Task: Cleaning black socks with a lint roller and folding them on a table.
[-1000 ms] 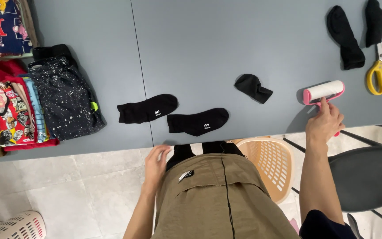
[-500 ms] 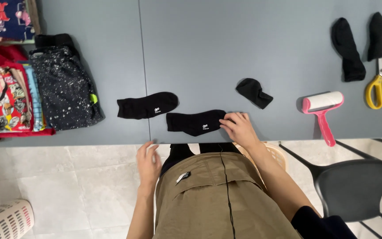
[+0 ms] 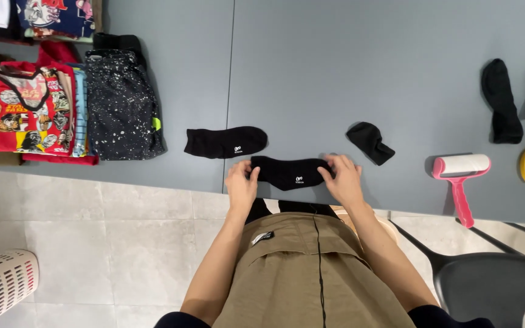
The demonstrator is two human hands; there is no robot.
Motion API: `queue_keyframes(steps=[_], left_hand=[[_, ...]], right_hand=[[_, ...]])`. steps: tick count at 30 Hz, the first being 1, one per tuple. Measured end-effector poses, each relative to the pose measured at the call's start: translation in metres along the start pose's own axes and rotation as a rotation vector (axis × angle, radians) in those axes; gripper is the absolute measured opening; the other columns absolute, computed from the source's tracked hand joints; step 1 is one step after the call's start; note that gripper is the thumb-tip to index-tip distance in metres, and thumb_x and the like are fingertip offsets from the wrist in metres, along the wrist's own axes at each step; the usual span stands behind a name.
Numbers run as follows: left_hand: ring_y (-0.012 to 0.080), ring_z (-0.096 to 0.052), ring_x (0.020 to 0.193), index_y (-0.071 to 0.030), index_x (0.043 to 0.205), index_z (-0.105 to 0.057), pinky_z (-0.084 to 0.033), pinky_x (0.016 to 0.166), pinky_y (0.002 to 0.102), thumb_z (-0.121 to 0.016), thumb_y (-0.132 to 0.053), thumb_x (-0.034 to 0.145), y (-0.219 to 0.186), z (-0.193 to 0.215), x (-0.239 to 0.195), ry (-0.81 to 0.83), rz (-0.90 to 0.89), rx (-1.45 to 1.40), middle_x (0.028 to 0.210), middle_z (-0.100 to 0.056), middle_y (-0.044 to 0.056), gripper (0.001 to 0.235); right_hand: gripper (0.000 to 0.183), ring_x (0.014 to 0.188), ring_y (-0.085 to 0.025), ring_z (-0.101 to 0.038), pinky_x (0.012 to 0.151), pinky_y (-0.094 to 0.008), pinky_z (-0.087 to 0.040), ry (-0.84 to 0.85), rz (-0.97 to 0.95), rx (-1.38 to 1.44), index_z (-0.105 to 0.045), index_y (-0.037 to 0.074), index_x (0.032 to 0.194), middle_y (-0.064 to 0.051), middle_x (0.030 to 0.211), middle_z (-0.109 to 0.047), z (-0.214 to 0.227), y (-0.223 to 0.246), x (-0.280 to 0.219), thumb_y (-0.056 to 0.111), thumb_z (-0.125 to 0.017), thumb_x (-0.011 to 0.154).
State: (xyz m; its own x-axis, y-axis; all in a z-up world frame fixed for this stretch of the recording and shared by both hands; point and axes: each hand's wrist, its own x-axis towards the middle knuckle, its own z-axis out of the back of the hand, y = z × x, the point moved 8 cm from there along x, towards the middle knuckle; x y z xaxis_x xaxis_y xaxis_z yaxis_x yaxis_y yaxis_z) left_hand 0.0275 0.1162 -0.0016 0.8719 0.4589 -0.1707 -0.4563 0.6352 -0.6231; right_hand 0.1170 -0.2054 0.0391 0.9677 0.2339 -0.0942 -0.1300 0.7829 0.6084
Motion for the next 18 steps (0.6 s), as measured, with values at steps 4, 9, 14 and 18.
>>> queue_keyframes(steps=[4, 9, 14, 18], left_hand=[[0.0189, -0.073, 0.094, -0.025, 0.103, -0.079, -0.058, 0.087, 0.036, -0.087, -0.038, 0.097, -0.008, 0.020, -0.002, 0.033, -0.051, -0.077, 0.089, -0.072, -0.007, 0.017], [0.0099, -0.061, 0.080, -0.015, 0.102, -0.075, -0.048, 0.077, 0.026, -0.075, -0.010, 0.097, 0.009, 0.010, -0.008, 0.441, 0.278, -0.788, 0.079, -0.066, -0.003, 0.008], [0.0158, -0.068, 0.093, -0.012, 0.112, -0.081, -0.057, 0.088, 0.032, -0.084, -0.014, 0.095, -0.052, 0.053, -0.009, 0.507, 0.012, -0.670, 0.096, -0.077, 0.007, 0.017], [0.0254, -0.067, 0.097, -0.015, 0.106, -0.084, -0.056, 0.094, 0.037, -0.087, -0.009, 0.091, -0.173, 0.131, -0.030, 0.495, -0.572, -0.433, 0.095, -0.072, 0.003, 0.015]], right_hand=[[0.021, 0.100, -0.021, -0.072, 0.097, -0.046, -0.042, 0.100, -0.084, 0.020, -0.074, 0.022, 0.110, 0.006, 0.102, -0.071, -0.011, -0.023, 0.002, 0.042, -0.079, 0.106], [0.016, 0.090, -0.019, -0.069, 0.089, -0.038, -0.052, 0.241, -0.304, 0.533, -0.070, 0.009, 0.119, -0.007, 0.093, -0.078, -0.007, -0.031, -0.005, 0.013, -0.077, 0.104], [0.067, 0.131, -0.036, -0.067, 0.118, -0.054, -0.045, 0.386, -0.095, 0.396, -0.066, 0.015, 0.146, -0.014, 0.129, -0.071, 0.023, 0.050, -0.001, 0.008, -0.090, 0.084], [0.097, 0.149, -0.029, -0.055, 0.120, -0.052, -0.034, 0.618, 0.170, 0.611, -0.042, 0.017, 0.171, -0.012, 0.158, -0.063, 0.030, 0.155, 0.004, 0.040, -0.091, 0.090]])
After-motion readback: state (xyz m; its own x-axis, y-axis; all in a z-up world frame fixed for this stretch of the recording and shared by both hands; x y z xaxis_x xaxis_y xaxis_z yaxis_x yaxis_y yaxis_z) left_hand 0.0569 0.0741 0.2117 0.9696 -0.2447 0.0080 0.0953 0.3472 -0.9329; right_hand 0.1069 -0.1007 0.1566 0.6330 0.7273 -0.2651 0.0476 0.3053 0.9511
